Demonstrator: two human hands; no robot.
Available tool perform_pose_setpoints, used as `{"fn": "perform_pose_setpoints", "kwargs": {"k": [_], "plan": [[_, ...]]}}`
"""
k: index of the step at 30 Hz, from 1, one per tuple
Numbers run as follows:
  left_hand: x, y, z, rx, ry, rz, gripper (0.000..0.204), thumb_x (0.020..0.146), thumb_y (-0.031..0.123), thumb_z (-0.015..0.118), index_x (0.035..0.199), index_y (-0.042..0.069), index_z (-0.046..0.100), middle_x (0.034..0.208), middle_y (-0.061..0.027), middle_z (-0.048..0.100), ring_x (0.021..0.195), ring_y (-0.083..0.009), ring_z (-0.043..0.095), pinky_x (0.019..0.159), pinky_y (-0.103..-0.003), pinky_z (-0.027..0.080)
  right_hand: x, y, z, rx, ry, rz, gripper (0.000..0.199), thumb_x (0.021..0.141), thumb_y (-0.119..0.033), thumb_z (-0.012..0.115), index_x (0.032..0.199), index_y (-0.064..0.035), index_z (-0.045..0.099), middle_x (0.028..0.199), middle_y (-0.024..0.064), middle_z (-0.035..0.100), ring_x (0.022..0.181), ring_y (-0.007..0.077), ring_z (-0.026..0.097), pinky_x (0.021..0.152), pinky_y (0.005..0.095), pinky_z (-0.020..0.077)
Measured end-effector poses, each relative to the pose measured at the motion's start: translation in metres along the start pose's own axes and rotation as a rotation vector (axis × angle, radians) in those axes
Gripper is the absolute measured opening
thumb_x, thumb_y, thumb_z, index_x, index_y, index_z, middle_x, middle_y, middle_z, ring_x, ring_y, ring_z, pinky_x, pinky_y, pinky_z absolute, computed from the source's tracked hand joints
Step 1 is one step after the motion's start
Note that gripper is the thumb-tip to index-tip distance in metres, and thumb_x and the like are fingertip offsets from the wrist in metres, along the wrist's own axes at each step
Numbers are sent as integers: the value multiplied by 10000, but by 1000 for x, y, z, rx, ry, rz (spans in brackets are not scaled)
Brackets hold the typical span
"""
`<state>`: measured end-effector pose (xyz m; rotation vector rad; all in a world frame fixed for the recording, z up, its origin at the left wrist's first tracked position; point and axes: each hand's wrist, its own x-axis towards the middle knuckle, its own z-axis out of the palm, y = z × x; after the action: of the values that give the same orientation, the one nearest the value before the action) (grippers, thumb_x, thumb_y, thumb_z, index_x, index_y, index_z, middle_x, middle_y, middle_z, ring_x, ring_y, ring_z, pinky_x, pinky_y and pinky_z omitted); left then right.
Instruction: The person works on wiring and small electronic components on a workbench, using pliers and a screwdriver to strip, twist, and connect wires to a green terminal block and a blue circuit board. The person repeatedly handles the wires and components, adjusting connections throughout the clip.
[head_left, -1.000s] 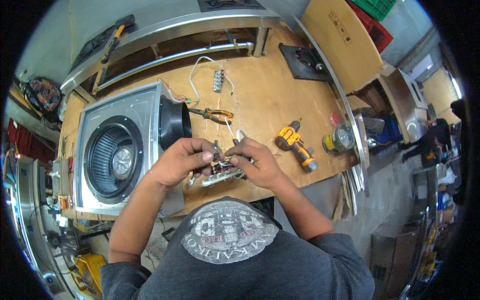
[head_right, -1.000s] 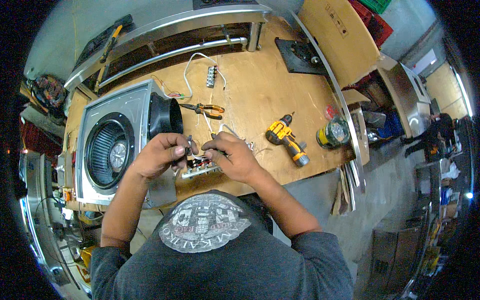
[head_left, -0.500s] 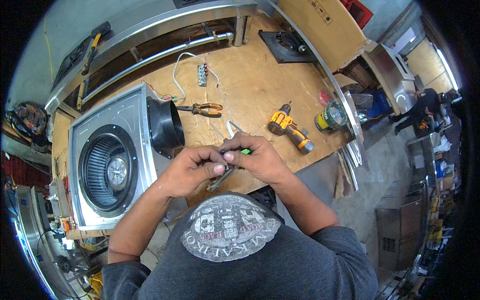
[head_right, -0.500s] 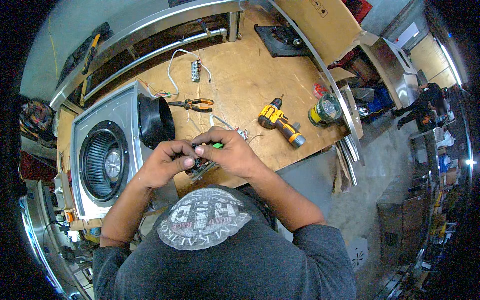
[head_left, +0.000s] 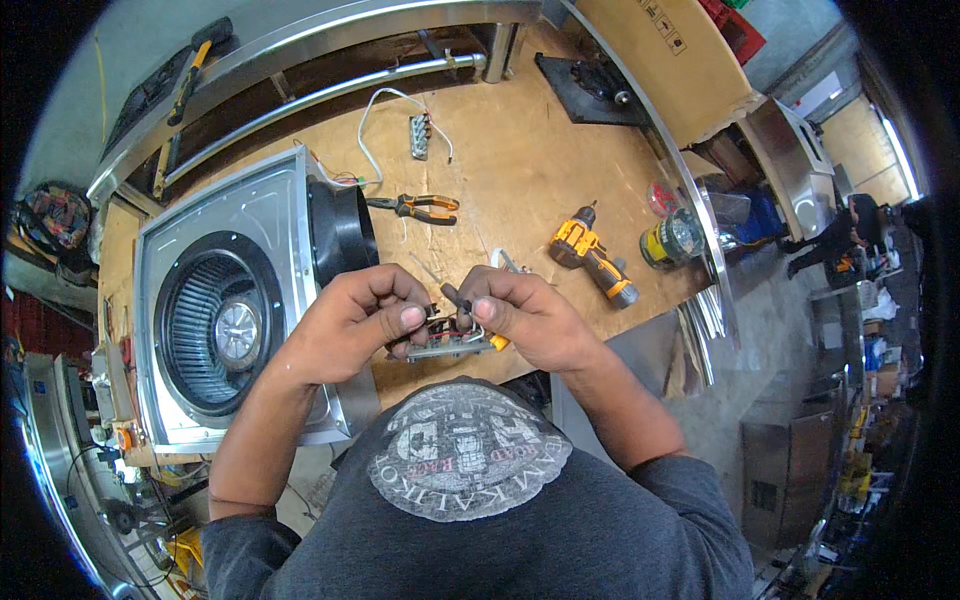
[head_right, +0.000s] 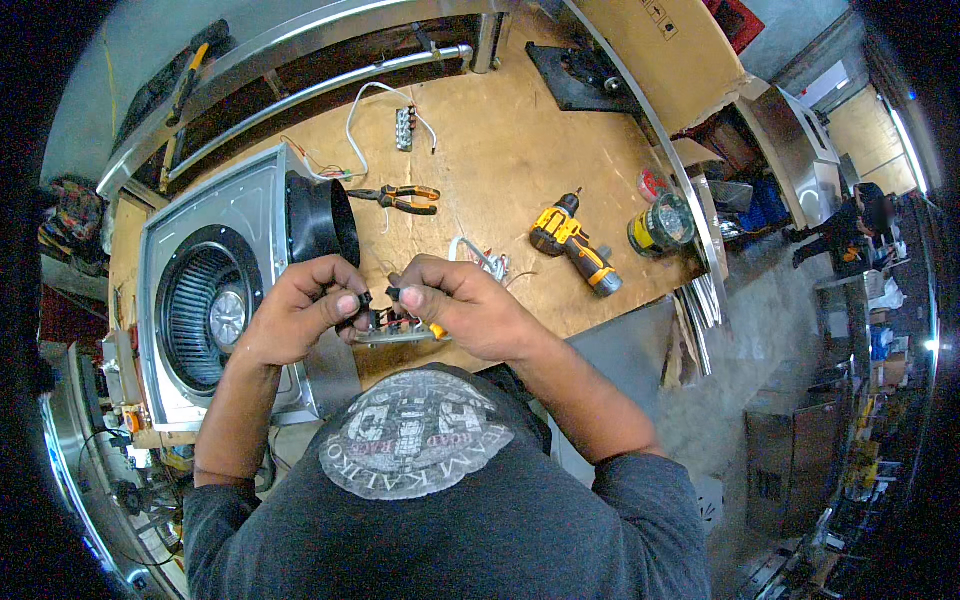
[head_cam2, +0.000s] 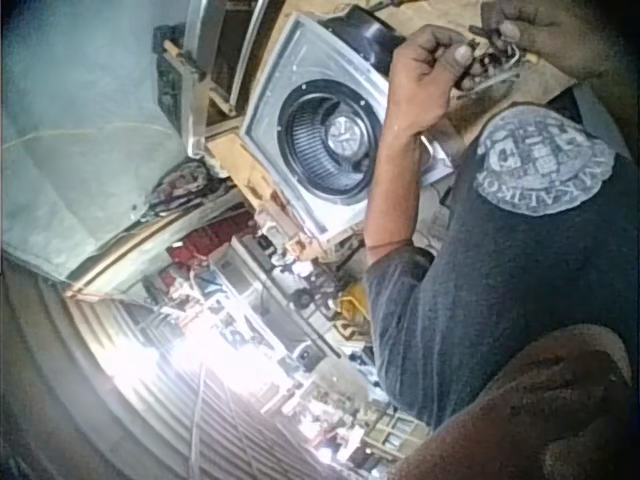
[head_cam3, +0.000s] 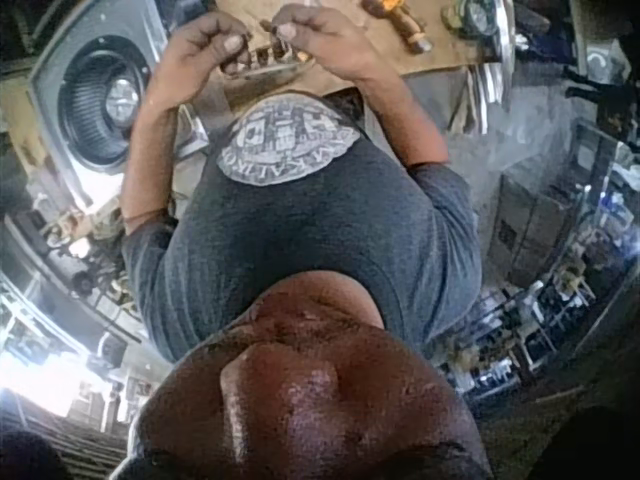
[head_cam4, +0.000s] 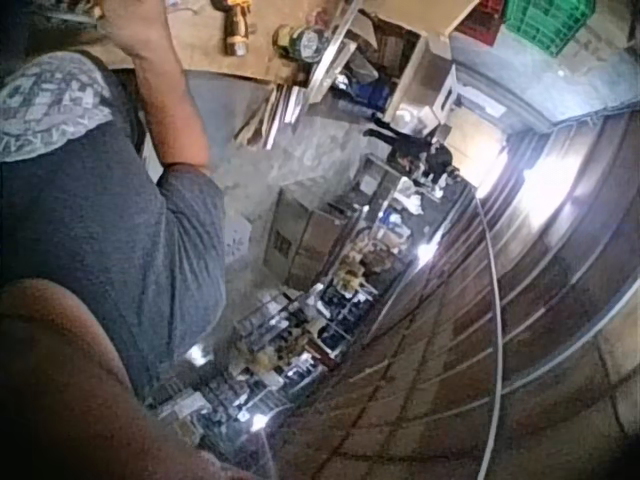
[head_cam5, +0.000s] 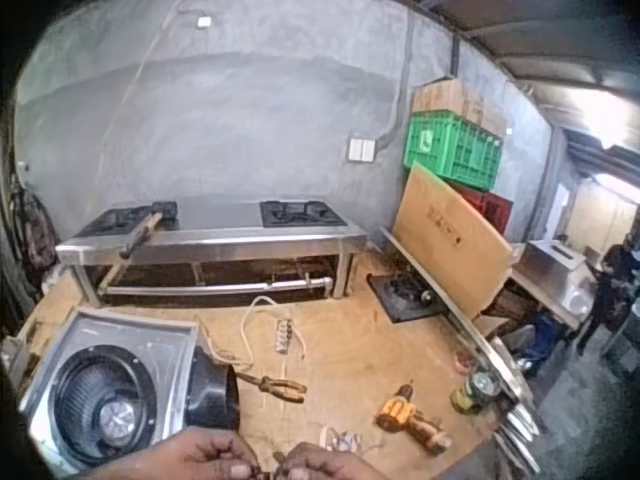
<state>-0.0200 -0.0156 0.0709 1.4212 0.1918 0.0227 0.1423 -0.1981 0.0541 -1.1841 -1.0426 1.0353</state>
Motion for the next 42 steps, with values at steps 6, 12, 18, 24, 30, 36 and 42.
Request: {"fn": "perform_pose_setpoints", "kwargs": {"k": [6,12,18,24,30,36,42], "plan": [[-5,-4,0,593,193,409,204,844,151,747,958,15,648,868,-102,701,788,-221,698,705,-321,528,3,-14,8,17,-75,177,354,1014,-322,543,835,-20,582,837,15,557,824,111,515,759,284,416],[-3,0,1,659,170,419,193,802,124,769,913,22,650,852,-110,700,791,-252,704,705,-336,534,7,-22,11,-229,-35,191,304,991,-261,586,874,17,632,777,58,585,782,135,548,727,325,452],[-2,2,-2,660,114,380,195,810,140,755,921,25,643,846,-120,689,789,-289,694,697,-363,528,8,-30,8,-441,-51,117,252,941,-223,637,862,16,632,835,137,628,799,242,616,738,359,468],[-3,2,-2,687,64,376,174,783,93,758,892,26,641,820,-114,686,753,-276,689,670,-351,520,8,-34,8,-570,-52,61,198,909,-162,676,795,-15,606,776,84,600,780,216,548,736,341,429],[-1,3,-1,711,4,359,162,829,136,717,934,45,633,832,-124,677,766,-320,671,665,-389,513,10,-29,6,-602,-78,-11,198,904,-167,675,798,-18,599,787,86,607,785,235,555,740,348,432],[1,-4,1,678,50,349,166,834,135,712,944,49,623,815,-130,674,745,-331,670,668,-388,514,17,-19,1,-622,-111,-21,233,935,-210,641,816,-17,587,798,96,607,810,217,568,748,352,439],[22,-21,0,734,350,509,198,832,147,726,944,29,615,884,-144,651,825,-331,650,722,-385,508,34,-12,-6,-360,30,264,292,989,-275,596,847,-20,597,751,5,575,694,102,559,625,270,453]]}}
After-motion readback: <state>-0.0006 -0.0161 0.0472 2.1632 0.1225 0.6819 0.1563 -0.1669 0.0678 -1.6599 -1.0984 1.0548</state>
